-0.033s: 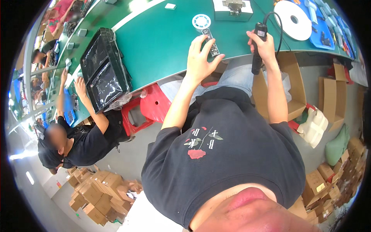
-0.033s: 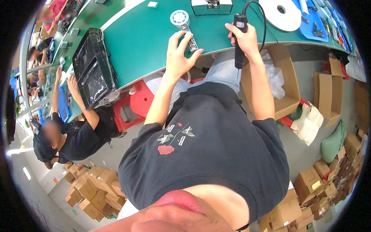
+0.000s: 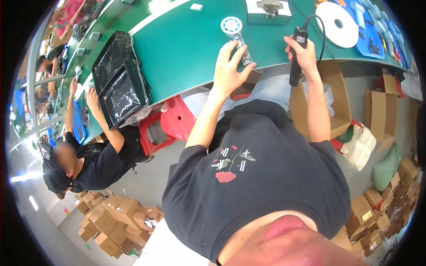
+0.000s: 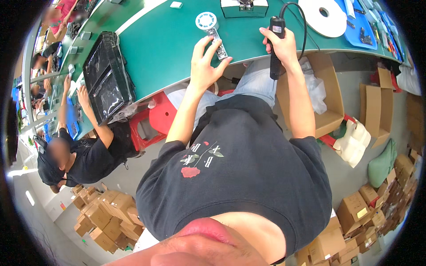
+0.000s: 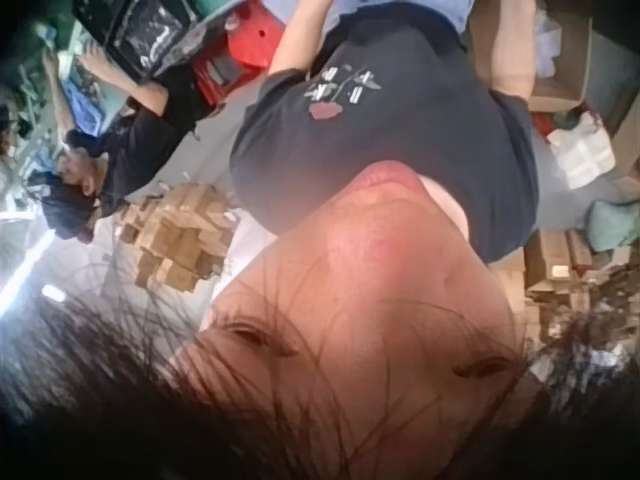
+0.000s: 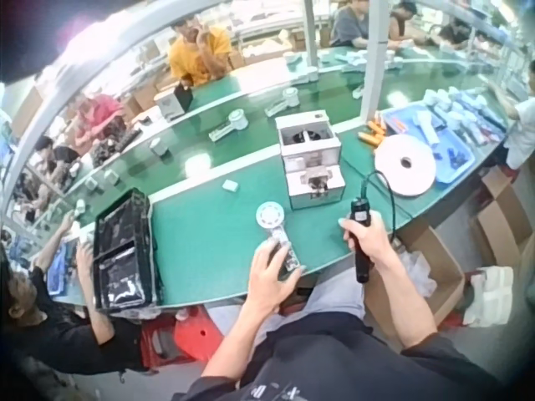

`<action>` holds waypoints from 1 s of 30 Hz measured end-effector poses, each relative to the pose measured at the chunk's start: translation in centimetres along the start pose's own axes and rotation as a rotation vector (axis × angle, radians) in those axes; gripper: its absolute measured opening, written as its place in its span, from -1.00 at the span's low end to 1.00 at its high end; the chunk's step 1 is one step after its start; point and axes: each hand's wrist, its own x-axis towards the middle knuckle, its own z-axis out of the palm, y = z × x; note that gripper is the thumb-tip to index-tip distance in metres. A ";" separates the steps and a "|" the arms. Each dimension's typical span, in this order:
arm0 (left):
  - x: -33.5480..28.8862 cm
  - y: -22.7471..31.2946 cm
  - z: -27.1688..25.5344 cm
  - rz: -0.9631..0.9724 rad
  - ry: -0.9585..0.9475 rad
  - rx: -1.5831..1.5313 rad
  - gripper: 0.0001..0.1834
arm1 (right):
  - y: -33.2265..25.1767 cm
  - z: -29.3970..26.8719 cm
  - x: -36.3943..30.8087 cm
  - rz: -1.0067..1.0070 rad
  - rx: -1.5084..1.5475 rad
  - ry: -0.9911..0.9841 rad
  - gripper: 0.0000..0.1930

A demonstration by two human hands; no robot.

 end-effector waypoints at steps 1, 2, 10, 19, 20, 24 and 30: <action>-0.5 -0.8 0.3 0.019 -0.005 -0.007 -0.38 | -0.2 0.0 0.1 0.003 0.002 0.003 -0.78; -0.4 -0.4 0.3 0.003 -0.019 -0.013 -0.40 | -0.2 0.0 0.1 -0.006 -0.008 0.003 -0.78; -0.2 0.0 0.3 -0.065 -0.077 0.005 -0.29 | -0.1 0.0 0.3 0.004 0.000 0.014 -0.76; -0.7 -0.6 0.7 -0.015 -0.041 -0.027 -0.32 | 0.1 -0.1 0.4 0.013 0.014 0.001 -0.78; -0.6 -0.6 0.5 -0.013 -0.043 -0.026 -0.31 | 0.0 0.0 0.4 0.011 0.014 0.000 -0.79; -0.4 -0.6 0.3 -0.025 -0.062 -0.052 -0.31 | 0.3 -0.1 0.4 0.001 0.019 0.004 -0.80; -0.2 -0.4 0.3 0.011 -0.089 0.007 -0.32 | 0.5 0.0 0.4 -0.016 0.035 0.022 -0.79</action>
